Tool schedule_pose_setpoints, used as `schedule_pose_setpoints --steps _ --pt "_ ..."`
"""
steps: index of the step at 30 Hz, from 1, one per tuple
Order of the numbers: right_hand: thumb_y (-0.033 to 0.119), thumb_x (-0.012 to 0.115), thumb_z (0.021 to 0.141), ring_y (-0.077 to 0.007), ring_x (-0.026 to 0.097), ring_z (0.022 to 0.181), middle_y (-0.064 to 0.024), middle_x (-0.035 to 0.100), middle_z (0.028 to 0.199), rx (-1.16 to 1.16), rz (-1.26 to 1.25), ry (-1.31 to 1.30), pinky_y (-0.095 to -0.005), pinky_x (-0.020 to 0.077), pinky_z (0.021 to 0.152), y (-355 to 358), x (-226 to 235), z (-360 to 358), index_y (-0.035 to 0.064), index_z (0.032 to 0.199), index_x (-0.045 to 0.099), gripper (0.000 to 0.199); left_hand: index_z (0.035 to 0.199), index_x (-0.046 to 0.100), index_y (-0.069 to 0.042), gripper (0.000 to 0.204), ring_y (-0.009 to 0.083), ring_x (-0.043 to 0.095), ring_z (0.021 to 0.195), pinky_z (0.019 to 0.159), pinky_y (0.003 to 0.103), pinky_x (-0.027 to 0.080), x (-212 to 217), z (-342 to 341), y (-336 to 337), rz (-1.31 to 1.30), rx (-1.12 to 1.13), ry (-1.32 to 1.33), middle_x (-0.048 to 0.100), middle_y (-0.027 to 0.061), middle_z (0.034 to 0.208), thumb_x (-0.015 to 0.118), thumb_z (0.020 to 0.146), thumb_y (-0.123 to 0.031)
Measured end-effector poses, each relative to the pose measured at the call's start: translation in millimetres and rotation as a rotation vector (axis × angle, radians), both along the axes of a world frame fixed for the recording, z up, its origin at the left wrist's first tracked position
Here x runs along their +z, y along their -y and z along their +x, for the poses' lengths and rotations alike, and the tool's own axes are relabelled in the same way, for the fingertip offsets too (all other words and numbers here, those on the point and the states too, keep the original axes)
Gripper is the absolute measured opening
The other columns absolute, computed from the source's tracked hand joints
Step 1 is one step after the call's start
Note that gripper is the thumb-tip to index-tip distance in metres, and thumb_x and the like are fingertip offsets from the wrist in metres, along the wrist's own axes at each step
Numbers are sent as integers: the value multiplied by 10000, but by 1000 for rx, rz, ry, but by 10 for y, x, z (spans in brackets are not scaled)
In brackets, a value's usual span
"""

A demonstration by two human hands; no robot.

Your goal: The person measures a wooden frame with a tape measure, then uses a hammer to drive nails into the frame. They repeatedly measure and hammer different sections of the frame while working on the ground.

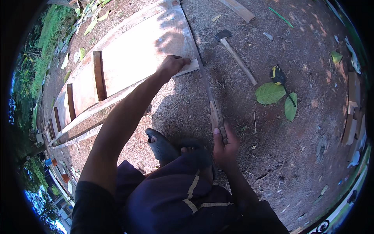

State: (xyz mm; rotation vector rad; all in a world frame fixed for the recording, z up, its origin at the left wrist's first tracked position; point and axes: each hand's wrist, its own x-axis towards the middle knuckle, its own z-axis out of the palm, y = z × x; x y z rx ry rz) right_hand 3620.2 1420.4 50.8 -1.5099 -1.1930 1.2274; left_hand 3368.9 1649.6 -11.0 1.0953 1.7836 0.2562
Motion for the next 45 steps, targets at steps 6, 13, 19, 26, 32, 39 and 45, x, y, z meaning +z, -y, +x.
schedule_pose_setpoints --steps 6,13,19,26,32,39,45 --pt "112 620 946 -109 641 667 -94 677 784 68 -4 93 -283 510 599 -32 5 -91 -80 1337 579 437 1040 772 -29 433 205 635 841 786 379 501 143 78 20 3 25 -26 701 107 903 706 869 -421" --pt "92 577 948 -53 505 616 -13 573 722 46 -22 75 -247 412 541 92 -3 -122 -71 1311 588 398 1117 754 -35 472 256 657 988 890 407 499 63 106 75 19 55 24 715 144 1036 688 872 -433" --pt "110 580 947 -68 540 643 -37 609 744 42 -60 155 -252 438 561 -14 42 -134 -69 1281 622 380 1182 720 -7 515 303 638 1123 961 417 485 105 65 82 -37 63 86 702 184 1147 680 884 -425" --pt "163 618 938 -230 741 802 -187 731 881 10 -53 203 -337 565 701 84 -147 -180 -37 1287 641 402 1107 742 16 462 243 663 945 855 378 503 69 52 55 44 40 58 725 151 1024 681 893 -389" --pt "155 611 947 -220 736 778 -178 725 867 37 -14 186 -331 556 677 64 -185 -211 -52 1284 636 396 1141 736 6 499 248 670 945 853 377 504 155 77 92 65 23 29 730 150 1009 675 909 -432" --pt "86 562 971 -38 509 596 -17 591 689 28 46 180 -241 396 510 93 -198 -220 -38 1300 635 359 1191 718 1 547 285 673 1045 909 394 508 163 99 88 22 -7 12 720 179 1115 670 915 -469" --pt "165 598 973 -184 708 727 -152 714 840 32 -53 232 -323 547 662 5 -130 -301 -33 1303 630 386 1129 738 -2 500 278 669 1018 892 408 507 181 100 62 18 -4 18 719 169 1058 674 906 -445"
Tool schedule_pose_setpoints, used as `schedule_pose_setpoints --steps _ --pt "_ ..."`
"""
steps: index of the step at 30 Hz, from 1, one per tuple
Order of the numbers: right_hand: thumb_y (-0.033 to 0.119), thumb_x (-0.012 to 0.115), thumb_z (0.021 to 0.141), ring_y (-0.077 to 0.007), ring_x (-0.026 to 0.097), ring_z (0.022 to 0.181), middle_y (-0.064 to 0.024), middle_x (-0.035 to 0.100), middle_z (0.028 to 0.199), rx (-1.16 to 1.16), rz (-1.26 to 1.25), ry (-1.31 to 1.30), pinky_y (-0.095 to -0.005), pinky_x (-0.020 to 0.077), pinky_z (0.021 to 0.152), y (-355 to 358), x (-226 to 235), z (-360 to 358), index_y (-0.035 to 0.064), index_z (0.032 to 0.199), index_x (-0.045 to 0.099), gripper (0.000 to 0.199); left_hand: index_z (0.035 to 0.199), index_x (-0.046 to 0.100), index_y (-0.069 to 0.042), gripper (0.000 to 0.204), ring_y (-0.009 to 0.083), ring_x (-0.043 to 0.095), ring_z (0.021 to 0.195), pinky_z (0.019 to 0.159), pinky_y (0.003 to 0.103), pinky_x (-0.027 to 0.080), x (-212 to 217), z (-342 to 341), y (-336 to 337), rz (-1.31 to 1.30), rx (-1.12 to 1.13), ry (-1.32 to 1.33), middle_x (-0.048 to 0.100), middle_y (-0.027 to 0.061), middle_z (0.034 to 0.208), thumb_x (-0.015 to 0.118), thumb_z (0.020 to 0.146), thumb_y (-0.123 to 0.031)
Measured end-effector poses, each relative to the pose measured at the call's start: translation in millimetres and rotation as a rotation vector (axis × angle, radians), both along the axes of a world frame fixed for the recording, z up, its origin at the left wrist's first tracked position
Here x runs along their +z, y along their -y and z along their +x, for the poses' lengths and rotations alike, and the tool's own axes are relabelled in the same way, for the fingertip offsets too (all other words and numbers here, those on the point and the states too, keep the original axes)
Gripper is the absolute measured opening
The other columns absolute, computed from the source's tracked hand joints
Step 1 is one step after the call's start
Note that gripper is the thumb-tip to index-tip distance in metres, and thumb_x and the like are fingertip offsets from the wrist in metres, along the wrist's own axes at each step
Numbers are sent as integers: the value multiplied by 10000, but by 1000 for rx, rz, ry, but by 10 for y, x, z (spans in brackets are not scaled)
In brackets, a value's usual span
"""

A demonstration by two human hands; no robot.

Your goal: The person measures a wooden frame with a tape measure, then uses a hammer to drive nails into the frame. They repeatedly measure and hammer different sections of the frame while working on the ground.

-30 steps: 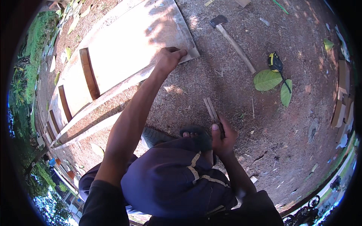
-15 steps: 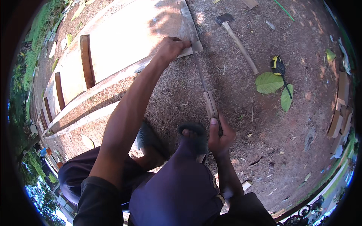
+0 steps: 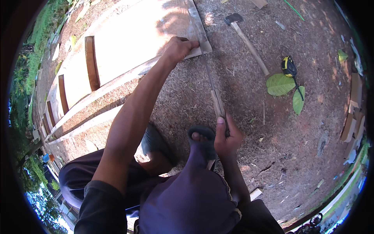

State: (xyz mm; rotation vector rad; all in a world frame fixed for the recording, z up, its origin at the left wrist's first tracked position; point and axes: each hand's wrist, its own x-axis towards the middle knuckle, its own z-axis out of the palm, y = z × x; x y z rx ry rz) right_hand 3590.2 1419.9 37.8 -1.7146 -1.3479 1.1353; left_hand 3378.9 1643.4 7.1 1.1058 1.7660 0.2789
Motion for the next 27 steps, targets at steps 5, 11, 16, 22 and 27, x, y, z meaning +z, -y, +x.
schedule_pose_setpoints --steps 5,11,16,22,27 --pt "173 596 980 -182 701 707 -142 710 828 -40 7 -37 -319 546 670 111 30 2 -23 1308 629 383 1106 744 0 470 276 667 996 878 406 511 2 13 2 1 12 -18 714 175 1043 677 894 -414" --pt "187 590 982 -193 734 768 -162 728 873 -46 -46 -27 -323 555 669 48 60 -50 -21 1309 627 389 1112 752 -23 455 288 668 1010 897 412 512 -45 -4 -36 -36 -12 10 714 178 1077 675 895 -416" --pt "201 597 984 -187 731 765 -155 727 861 -37 -47 -79 -308 545 653 214 203 36 -25 1303 630 392 949 752 -3 415 208 642 745 700 394 508 -119 -10 59 130 55 -19 695 124 826 669 902 -408" --pt "204 570 987 -170 723 750 -134 727 854 -25 -86 -70 -295 546 651 -144 71 -76 -16 1312 624 396 1070 768 -21 420 238 668 893 832 380 511 7 13 -22 -11 -6 -31 722 154 954 662 908 -394" --pt "222 569 996 -170 719 775 -142 717 846 -30 -50 -36 -297 550 675 138 180 2 -7 1303 627 388 1016 759 -9 415 213 646 828 774 385 503 -40 12 56 102 41 -25 695 123 870 652 918 -398"
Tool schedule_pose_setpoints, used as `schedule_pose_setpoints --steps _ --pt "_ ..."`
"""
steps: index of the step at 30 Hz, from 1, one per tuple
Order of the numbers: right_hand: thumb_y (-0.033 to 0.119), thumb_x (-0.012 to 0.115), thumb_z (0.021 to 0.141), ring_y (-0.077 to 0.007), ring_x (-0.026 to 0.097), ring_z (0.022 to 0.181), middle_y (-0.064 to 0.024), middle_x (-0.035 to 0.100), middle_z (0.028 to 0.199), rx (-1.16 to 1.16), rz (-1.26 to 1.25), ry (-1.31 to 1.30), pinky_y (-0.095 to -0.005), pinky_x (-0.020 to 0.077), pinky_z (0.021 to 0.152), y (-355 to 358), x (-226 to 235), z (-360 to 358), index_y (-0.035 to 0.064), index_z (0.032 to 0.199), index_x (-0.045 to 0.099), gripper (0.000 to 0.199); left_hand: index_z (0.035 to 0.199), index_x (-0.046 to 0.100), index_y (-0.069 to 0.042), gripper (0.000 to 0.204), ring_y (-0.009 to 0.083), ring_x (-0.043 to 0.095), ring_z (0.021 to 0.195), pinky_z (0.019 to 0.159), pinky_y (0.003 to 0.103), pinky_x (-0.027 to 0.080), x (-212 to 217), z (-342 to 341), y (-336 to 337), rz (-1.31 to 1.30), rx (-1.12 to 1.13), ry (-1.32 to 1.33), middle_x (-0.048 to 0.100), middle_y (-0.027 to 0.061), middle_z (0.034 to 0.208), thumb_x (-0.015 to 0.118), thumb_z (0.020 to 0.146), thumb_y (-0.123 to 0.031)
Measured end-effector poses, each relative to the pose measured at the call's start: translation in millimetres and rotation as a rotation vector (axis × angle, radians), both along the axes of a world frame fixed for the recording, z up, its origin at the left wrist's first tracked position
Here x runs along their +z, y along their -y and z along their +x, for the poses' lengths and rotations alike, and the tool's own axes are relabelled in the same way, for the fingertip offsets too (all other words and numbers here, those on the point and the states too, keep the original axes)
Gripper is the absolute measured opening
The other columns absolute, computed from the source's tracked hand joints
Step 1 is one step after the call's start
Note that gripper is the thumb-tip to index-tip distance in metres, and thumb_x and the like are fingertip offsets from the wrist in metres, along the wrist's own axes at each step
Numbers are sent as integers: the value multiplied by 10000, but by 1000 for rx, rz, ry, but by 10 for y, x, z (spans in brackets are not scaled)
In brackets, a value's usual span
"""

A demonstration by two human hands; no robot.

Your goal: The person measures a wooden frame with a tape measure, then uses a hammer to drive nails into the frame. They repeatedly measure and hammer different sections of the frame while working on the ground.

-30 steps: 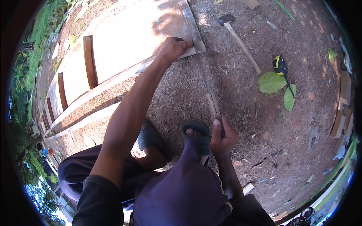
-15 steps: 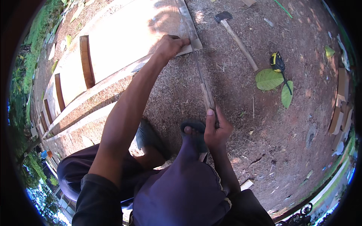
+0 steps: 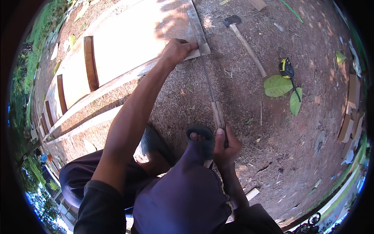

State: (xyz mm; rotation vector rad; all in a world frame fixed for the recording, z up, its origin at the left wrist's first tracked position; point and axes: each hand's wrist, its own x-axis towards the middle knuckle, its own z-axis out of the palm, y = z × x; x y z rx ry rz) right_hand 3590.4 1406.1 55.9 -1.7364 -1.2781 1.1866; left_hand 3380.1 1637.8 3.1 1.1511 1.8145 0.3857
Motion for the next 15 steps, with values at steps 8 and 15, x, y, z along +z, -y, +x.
schedule_pose_setpoints --steps 8,15 --pt "215 569 997 -179 711 704 -150 715 825 -9 106 48 -314 547 629 43 -172 -47 17 1313 630 378 943 783 -2 381 183 642 741 722 377 506 -93 -42 -5 27 28 6 721 107 812 723 897 -376" --pt "129 573 991 -42 562 629 -46 656 747 6 115 36 -233 442 546 -307 -275 -112 -27 1297 642 350 947 782 3 391 177 635 752 718 377 500 -72 -5 -59 -11 13 31 716 106 802 735 884 -380"
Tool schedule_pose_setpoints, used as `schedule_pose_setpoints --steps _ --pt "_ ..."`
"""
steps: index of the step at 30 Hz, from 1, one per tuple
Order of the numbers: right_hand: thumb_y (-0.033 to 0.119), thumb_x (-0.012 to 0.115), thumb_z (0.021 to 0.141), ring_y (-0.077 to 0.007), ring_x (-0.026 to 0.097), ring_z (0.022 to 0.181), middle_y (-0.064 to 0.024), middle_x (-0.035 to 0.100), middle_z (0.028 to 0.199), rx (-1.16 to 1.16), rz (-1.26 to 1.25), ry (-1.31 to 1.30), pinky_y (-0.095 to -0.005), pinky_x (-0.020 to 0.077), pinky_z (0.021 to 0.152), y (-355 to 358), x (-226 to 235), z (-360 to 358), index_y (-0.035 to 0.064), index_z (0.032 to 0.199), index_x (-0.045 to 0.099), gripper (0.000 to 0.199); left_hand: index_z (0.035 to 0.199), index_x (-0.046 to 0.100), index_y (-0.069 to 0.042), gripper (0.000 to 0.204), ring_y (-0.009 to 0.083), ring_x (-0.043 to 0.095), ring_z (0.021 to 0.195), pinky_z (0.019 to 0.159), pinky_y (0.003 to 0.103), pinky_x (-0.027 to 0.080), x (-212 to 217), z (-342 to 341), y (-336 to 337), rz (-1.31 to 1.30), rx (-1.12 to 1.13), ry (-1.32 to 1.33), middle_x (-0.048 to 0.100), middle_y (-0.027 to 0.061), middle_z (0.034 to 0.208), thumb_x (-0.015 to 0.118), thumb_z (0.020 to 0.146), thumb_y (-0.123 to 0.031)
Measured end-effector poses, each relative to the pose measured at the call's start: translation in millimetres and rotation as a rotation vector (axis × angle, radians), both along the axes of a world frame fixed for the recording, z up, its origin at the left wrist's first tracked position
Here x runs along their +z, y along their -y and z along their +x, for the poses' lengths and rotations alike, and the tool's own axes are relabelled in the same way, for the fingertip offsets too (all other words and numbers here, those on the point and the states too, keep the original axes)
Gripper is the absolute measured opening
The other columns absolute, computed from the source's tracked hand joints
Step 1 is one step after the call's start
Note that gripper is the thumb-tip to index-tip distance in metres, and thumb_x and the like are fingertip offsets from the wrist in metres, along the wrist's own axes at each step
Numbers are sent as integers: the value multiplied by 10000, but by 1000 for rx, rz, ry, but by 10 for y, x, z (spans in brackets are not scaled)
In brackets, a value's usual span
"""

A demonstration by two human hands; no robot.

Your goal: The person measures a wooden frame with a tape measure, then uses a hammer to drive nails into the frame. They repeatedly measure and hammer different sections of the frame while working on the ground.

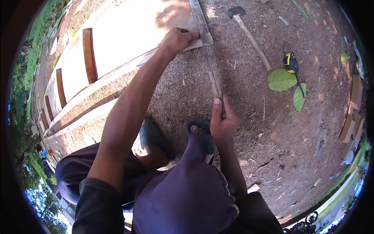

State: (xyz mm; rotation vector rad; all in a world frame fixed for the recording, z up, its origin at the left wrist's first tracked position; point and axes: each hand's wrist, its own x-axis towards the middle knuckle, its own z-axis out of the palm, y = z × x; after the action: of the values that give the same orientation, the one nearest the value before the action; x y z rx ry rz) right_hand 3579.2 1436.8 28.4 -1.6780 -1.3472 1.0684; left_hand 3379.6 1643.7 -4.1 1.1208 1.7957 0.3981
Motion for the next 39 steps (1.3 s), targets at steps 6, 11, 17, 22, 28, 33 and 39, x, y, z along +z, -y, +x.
schedule_pose_setpoints --steps 6,11,17,22,28,33,39 --pt "117 576 991 -66 554 595 -45 630 712 -16 117 53 -248 432 526 329 -83 144 -49 1290 634 347 1085 762 -8 443 218 670 879 832 380 521 65 17 58 -20 -11 -107 723 133 947 681 904 -404" --pt "146 563 997 -121 650 677 -101 698 806 -20 -11 -14 -287 502 592 -83 -77 -70 -26 1307 626 361 1159 738 -12 471 269 681 985 892 413 515 65 7 18 -96 -59 -36 726 171 1059 674 910 -407" --pt "120 574 1003 -63 564 631 -48 642 761 -36 145 -9 -246 444 550 391 -154 7 -37 1326 614 361 1182 732 -21 484 292 682 1026 913 425 518 93 -18 54 -58 -27 -73 723 192 1091 672 914 -420" --pt "128 564 1003 -81 625 692 -93 704 863 -34 66 -21 -245 495 607 -41 -188 -171 -32 1347 602 382 1171 736 -19 487 298 682 1034 931 420 516 130 45 -15 -145 -58 -23 724 189 1088 660 919 -429" --pt "129 592 1005 -58 567 661 -68 645 782 -68 159 13 -257 463 564 300 -154 -79 -33 1335 613 369 1001 773 15 432 212 678 802 783 383 519 -14 -29 58 17 21 -79 735 134 867 727 892 -400" --pt "129 609 1002 -45 552 648 -28 633 738 -101 213 -43 -240 445 552 -281 -377 -392 -42 1328 616 368 1163 702 26 462 278 692 895 829 412 526 -37 -34 102 61 -127 -51 734 170 997 737 884 -341" --pt "132 598 986 -190 676 623 -125 679 753 -91 144 -45 -338 517 569 -271 -239 -320 -14 1288 636 338 1160 567 18 326 431 662 983 877 508 527 -217 -113 335 378 -495 -308 669 251 1060 678 884 -117"
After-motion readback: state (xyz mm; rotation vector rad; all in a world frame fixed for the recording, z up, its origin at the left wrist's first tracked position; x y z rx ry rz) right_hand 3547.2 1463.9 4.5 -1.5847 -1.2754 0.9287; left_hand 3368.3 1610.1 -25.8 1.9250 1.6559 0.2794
